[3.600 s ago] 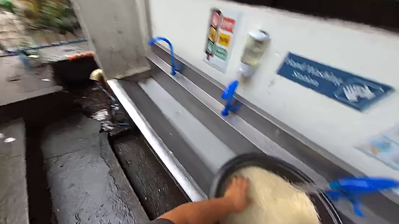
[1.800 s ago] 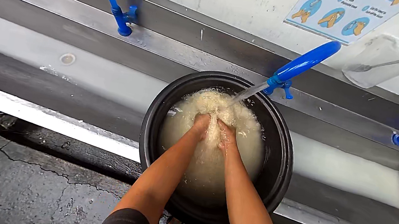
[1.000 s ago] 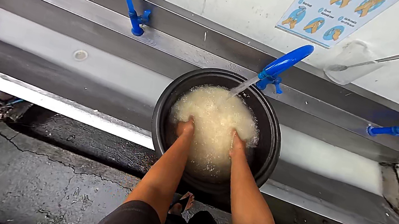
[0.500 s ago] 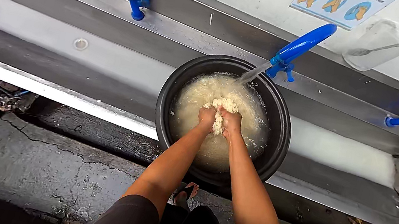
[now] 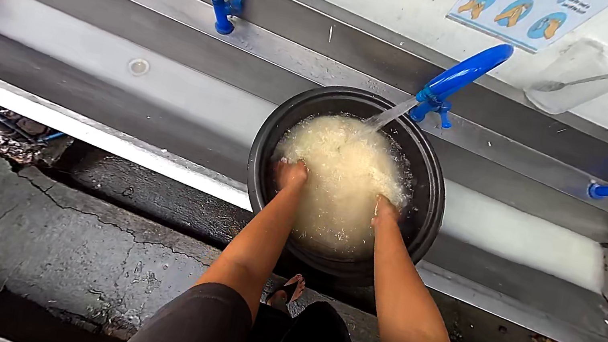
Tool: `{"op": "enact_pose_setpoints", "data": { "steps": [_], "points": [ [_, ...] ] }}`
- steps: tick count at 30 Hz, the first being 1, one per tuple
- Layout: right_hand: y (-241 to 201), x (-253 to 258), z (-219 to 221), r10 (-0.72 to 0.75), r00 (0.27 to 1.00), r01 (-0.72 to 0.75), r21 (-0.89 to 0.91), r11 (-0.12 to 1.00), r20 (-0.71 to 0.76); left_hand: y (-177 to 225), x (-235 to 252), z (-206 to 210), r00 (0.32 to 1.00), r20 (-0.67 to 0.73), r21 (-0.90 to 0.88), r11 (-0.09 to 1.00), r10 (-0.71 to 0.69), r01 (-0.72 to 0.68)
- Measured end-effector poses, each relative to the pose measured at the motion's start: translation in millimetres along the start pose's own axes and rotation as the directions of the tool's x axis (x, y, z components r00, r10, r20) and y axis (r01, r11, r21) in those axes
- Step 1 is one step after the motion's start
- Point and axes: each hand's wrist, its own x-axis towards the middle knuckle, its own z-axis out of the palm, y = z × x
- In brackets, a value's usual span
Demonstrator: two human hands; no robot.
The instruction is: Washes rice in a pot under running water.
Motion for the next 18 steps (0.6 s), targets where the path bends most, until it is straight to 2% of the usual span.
{"op": "enact_pose_setpoints", "data": {
  "steps": [1, 3, 9, 12, 14, 18],
  "points": [
    [7.8, -13.4, 1.4, 0.073, 0.997, -0.077, 0.106, 0.991, 0.039, -7.4, -3.9, 6.7, 0.997, -0.012, -0.078, 0.994, -0.077, 0.076],
    [20.5, -41.0, 5.1, 0.140, 0.984, -0.160, 0.199, 0.967, 0.112, -25.4, -7.4, 22.0, 0.985, -0.006, -0.174, 0.970, -0.172, 0.168],
    [27.9, -77.3, 44.4, 0.160, 0.960, -0.219, 0.262, 0.940, 0.229, -34.0, -32.1, 37.8, 0.951, 0.163, -0.278, 0.913, -0.261, 0.298],
    [28.4, -74.5, 64.7, 0.099, 0.948, -0.202, 0.329, 0.923, 0.302, -32.8, -37.0, 40.1, 0.932, 0.293, -0.311, 0.900, -0.215, 0.306],
    [18.8, -78.7, 68.3, 0.020, 0.948, -0.128, 0.321, 0.938, 0.318, -28.3, -36.5, 39.6, 0.924, 0.357, -0.327, 0.910, -0.133, 0.257],
    [-14.0, -81.5, 61.0, -0.144, 0.950, 0.077, 0.240, 0.968, 0.276, -12.0, -28.8, 41.1, 0.961, 0.274, -0.329, 0.943, 0.045, 0.049]
  ]
}}
